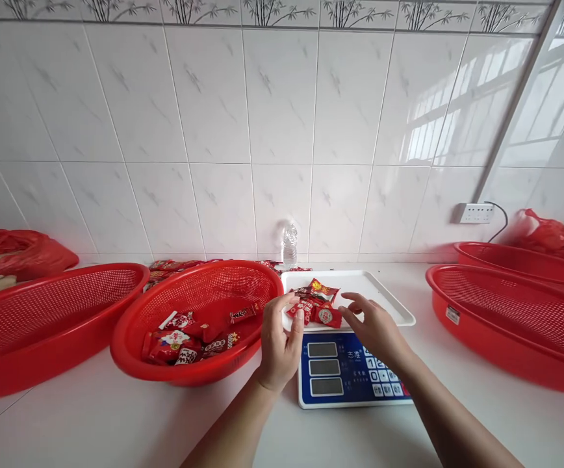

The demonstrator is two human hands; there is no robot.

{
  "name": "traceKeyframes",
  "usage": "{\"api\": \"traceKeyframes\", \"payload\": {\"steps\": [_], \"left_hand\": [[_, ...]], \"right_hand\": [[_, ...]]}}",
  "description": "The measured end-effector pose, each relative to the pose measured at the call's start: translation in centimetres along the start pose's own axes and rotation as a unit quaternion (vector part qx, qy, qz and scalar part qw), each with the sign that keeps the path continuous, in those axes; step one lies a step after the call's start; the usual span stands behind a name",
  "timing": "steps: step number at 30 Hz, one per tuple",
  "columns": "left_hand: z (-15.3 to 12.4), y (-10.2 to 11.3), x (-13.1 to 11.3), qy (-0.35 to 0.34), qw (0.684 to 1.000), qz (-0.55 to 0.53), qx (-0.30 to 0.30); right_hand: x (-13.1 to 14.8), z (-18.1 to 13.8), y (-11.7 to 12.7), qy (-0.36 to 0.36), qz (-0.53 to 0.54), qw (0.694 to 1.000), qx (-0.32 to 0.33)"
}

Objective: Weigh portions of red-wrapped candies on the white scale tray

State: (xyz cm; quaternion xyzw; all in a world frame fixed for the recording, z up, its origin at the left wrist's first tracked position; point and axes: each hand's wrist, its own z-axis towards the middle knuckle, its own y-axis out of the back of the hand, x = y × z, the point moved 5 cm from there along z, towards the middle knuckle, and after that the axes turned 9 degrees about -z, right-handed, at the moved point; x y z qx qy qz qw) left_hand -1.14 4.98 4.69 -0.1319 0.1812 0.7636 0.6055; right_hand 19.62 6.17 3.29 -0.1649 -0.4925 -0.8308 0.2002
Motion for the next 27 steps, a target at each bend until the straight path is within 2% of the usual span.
{"api": "traceKeyframes", "payload": {"steps": [4,8,12,17,21,27], "left_hand": [[0.1,0.2,0.2,0.003,1.0,-0.008,-0.007],[-0.1,0.2,0.4,0.004,1.0,-0.021,-0.012],[-0.4,-0.2,0.5,0.019,0.998,-0.057,-0.01],[-0.6,-0.2,0.7,0.031,0.997,-0.075,-0.002],[-0.6,0.1,1.3,0.054,0.994,-0.092,-0.028],[-1.1,-0.3,1.8,0.044,0.993,-0.106,-0.022]], "right_hand": [[1.6,0.5,-0.9,0.01,-0.03,0.998,0.06],[2.2,1.6,0.0,0.009,-0.038,0.997,0.063],[2.4,4.8,1.3,0.027,-0.05,0.995,0.086],[2.6,9.4,-0.3,0.058,-0.065,0.982,0.17],[2.4,10.7,-1.1,0.063,-0.084,0.986,0.131],[1.8,7.8,0.7,0.084,-0.1,0.989,0.072]]}}
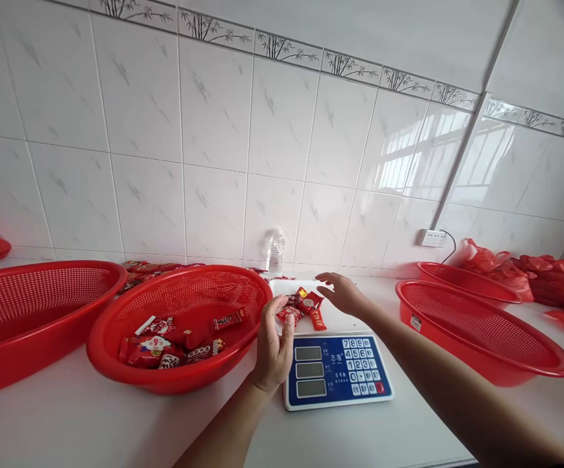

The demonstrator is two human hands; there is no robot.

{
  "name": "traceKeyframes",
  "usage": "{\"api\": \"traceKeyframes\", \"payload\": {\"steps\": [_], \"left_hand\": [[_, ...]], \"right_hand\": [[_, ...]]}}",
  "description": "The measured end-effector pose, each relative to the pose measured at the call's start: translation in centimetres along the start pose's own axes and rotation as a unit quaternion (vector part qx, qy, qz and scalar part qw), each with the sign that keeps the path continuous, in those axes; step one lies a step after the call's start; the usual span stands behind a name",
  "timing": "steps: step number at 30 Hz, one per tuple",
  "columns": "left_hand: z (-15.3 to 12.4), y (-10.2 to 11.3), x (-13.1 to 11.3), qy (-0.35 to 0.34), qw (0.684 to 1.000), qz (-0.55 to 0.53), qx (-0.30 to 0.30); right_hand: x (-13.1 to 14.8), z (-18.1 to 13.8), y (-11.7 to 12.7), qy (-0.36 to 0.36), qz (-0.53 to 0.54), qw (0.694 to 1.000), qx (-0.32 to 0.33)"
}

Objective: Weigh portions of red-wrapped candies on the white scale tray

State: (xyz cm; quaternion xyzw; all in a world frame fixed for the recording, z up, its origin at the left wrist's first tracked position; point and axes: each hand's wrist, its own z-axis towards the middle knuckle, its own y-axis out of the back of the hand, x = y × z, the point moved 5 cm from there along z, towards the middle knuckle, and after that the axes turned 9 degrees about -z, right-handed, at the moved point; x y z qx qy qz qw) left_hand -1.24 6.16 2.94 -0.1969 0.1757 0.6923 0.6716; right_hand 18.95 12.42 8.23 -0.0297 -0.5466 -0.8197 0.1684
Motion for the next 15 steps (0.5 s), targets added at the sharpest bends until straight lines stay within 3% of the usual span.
{"api": "traceKeyframes", "payload": {"steps": [7,15], "left_hand": [[0.2,0.2,0.4,0.006,0.999,-0.014,-0.029],[0.2,0.1,0.1,0.024,1.0,-0.012,-0.008]], "right_hand": [[1.4,-2.8,-0.8,0.026,0.002,0.998,0.056],[5.9,-0.9,-5.0,0.094,0.014,0.986,0.139]]}}
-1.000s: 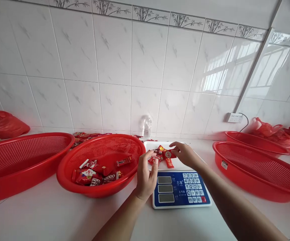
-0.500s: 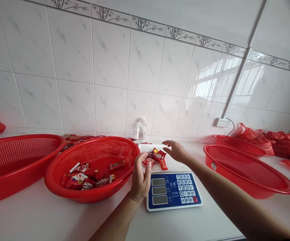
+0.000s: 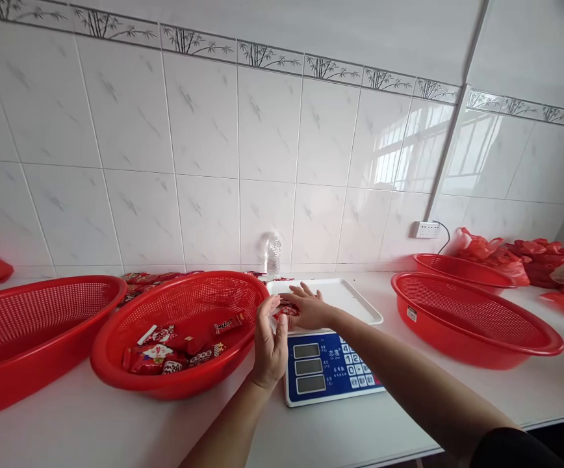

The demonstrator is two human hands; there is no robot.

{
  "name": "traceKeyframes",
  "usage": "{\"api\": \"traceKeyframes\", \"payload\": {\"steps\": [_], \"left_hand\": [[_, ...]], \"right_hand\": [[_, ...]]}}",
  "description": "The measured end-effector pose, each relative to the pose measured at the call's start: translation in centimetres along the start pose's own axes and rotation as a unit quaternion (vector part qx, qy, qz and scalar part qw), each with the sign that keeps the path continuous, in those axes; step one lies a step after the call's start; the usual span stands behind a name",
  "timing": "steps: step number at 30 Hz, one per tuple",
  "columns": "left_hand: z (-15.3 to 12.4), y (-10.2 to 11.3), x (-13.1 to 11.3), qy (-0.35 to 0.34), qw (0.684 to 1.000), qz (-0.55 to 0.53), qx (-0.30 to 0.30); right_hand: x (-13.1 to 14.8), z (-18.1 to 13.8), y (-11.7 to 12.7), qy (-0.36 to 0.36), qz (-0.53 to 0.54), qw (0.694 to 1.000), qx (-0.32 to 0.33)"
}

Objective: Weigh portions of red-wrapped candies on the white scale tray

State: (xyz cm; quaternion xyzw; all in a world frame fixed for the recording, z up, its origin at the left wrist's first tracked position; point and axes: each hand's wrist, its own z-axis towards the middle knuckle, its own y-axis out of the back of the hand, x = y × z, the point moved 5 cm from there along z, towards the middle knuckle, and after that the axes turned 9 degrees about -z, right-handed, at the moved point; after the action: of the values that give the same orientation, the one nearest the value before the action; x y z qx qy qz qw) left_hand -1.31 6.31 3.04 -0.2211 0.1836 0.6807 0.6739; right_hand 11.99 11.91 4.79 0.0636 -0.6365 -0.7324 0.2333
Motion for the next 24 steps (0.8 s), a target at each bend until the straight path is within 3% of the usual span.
{"api": "traceKeyframes", "payload": {"steps": [4,13,20,24], "left_hand": [[-0.1,-0.1,-0.2,0.01,1.0,-0.01,0.003],[-0.5,-0.5,-0.9,-0.003,0.999,0.009,0.04],[-0.2,-0.6,0.0,0.021,0.999,0.015,0.042],[0.5,-0.6,0.2,0.008,1.0,0.018,0.021]], "right_hand": [[0.5,1.1,-0.7,0.033,0.001,0.999,-0.009],[-0.9,2.8,1.2,0.01,0.039,0.989,-0.144],[-5.0,3.6,4.2,-0.089,0.115,0.956,-0.254],[-9.0,1.9,6.9,-0.156,0.115,0.936,-0.293]]}}
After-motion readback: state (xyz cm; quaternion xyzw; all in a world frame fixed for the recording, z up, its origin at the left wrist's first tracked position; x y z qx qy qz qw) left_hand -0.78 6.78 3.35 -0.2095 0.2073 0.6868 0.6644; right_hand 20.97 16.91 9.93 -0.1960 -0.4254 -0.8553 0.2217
